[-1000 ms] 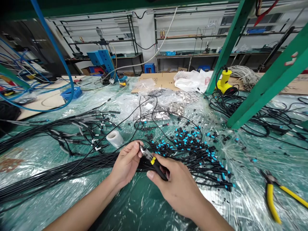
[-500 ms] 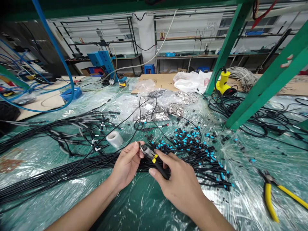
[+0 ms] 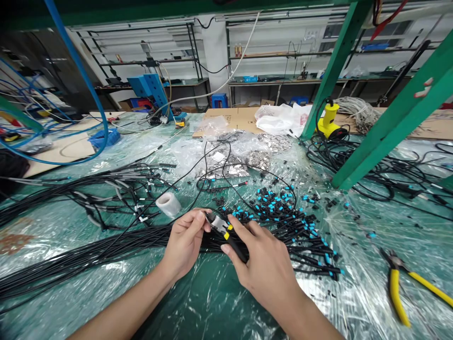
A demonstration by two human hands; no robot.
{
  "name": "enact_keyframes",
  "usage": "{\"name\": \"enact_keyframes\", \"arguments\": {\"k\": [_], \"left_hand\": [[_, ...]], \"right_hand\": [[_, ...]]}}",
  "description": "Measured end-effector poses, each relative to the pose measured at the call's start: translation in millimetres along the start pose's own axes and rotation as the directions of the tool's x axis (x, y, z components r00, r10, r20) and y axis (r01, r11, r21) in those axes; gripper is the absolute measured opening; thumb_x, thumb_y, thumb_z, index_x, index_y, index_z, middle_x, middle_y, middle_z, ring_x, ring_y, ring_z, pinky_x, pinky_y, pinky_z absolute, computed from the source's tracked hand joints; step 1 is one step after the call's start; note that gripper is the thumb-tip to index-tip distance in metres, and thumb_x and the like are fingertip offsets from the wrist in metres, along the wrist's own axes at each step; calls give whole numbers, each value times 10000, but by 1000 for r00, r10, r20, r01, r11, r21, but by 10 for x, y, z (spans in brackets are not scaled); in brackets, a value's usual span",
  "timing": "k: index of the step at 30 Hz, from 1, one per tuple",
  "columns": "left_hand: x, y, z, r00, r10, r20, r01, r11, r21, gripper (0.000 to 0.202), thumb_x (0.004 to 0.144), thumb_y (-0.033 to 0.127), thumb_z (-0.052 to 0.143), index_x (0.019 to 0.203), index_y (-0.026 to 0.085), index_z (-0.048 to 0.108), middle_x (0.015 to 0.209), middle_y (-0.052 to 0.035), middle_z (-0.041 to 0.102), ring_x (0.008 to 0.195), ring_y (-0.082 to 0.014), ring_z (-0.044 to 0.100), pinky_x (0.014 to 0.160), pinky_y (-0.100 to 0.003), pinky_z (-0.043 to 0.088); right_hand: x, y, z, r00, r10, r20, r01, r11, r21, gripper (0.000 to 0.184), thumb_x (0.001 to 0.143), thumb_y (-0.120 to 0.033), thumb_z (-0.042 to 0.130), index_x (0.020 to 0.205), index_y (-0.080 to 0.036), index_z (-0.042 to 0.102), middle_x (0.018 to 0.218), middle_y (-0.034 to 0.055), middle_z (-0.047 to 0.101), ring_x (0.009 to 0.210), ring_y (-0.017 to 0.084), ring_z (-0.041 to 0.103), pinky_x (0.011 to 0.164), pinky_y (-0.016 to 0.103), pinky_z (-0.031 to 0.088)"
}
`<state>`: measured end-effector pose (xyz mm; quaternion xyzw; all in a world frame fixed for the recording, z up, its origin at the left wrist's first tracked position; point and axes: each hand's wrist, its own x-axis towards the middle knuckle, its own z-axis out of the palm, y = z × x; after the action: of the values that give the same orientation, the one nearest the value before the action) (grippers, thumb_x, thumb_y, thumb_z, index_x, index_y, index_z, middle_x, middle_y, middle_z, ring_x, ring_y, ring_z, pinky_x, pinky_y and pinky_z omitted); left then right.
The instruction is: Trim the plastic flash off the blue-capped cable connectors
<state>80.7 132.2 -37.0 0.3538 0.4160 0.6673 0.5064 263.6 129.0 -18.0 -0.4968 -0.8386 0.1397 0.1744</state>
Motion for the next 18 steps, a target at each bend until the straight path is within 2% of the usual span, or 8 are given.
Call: {"name": "enact_keyframes", "arguments": {"k": [3,5,7,9,11,12,14,18], "left_hand": [[-4,-12,4,1000,-8,-25,8,1000,-6,227,800,369,695,707,162,696,654,15,580,690,-72,501,715,-190,390],[-8,-10,12,999,-41,-30,40,999,-30,216,792,382,702,766,167,705,611,29,546,636,-60,469,683,-184,377],[-7,0,21,996,-84,-18,83,995,-56,227,784,395,708,819,170,707,568,43,504,602,-53,446,656,-178,364],[-1,11,28,993,-115,-4,115,990,-76,236,783,396,709,822,163,703,556,47,484,590,-49,437,640,-174,357],[4,19,32,991,-131,5,131,987,-88,232,791,388,702,808,156,701,559,45,485,588,-47,439,637,-172,359],[4,22,34,991,-132,5,132,987,-91,225,796,381,696,812,157,703,563,43,493,590,-49,444,640,-174,363],[1,25,36,993,-117,2,116,990,-84,211,807,369,685,841,163,716,580,35,523,607,-55,468,663,-181,379],[-20,20,32,999,-35,-13,35,999,-31,188,815,346,679,879,181,742,666,17,600,680,-66,522,741,-195,410]], "right_hand": [[-8,-59,-31,994,64,86,-72,993,97,511,920,-536,452,1416,-428,397,1056,26,632,845,223,641,723,395,539],[-13,-100,-61,987,84,135,-113,966,232,504,906,-519,494,1395,-406,446,1039,22,652,839,217,641,758,384,531],[-10,-132,-93,978,53,200,-135,895,426,479,913,-499,501,1375,-373,487,1000,11,670,900,214,635,821,368,521],[2,-146,-117,963,-9,271,-165,774,612,454,928,-495,487,1356,-346,516,951,-3,679,974,206,624,868,347,510],[17,-144,-123,947,-58,316,-196,673,713,437,937,-493,478,1340,-335,534,920,-13,679,1014,189,612,903,330,497],[23,-139,-116,947,-61,316,-199,660,724,434,936,-492,481,1336,-335,537,917,-14,677,1009,182,611,910,327,493],[26,-126,-87,961,-24,276,-174,724,668,438,929,-492,492,1341,-348,529,930,-7,669,953,176,616,882,333,501],[-2,-96,-3,987,108,121,-143,928,344,480,910,-523,491,1377,-414,456,960,5,631,793,175,604,715,344,517]]}}
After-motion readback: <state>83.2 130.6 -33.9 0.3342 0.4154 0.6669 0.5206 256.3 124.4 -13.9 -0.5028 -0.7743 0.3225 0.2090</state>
